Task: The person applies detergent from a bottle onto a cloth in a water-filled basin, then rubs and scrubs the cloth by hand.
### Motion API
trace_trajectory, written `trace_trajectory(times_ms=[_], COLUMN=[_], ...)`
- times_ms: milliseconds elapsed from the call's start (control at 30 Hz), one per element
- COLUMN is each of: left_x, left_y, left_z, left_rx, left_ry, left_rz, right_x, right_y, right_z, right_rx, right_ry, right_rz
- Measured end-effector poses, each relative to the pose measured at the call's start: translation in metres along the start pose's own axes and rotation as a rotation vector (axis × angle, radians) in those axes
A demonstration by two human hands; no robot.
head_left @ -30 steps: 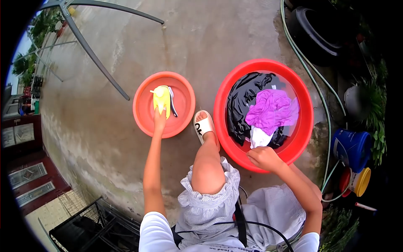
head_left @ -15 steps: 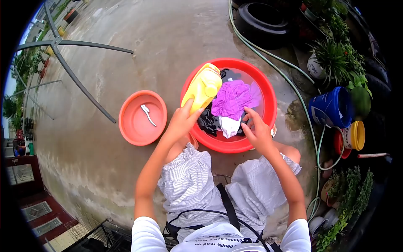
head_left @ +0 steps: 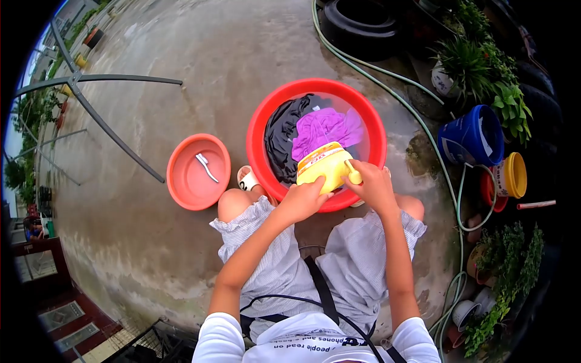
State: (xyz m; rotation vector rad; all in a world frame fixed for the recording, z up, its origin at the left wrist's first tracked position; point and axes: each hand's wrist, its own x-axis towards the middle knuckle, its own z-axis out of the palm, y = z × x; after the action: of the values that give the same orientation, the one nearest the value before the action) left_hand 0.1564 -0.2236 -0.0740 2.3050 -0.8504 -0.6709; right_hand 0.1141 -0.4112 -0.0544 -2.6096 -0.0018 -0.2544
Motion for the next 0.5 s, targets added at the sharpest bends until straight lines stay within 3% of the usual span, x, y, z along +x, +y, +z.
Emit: trace_trajectory(times_ms=[133,200,300,400,433,500], left_x=[-0.002,-0.001,-0.001,-0.002,-0.002,0.0], left_y=[-0.001,-0.002,-0.003,0.008,0.012,0.012], left_z=[-0.004,-0.002,0.008,0.017,0.02,0.029], left_rx=[-0.06,-0.07,-0.116,-0.225,-0.267,-0.221], left_ry=[-0.131,-0.107,0.029,0.148,0.177,0.226], left_rz=[-0.021,-0.02,-0.053,-0.119,-0.143,-0.092], right_x=[-0.004,-0.004,0.0,-0.01,-0.014,-0.007], right_y=[0.005,0.005,-0.008,0.008,0.006,-0.003], right_z=[-0.01,-0.012,-0.008,0.062,0.076,0.093], right_rx=[0.008,-0.001,-0.006,0.373,0.558,0.858], right_ry=[-0.171,-0.214,-0.137,0.299,0.212,0.323], right_rz=[-0.095,-0.106,0.058,0.287,0.479,0.56])
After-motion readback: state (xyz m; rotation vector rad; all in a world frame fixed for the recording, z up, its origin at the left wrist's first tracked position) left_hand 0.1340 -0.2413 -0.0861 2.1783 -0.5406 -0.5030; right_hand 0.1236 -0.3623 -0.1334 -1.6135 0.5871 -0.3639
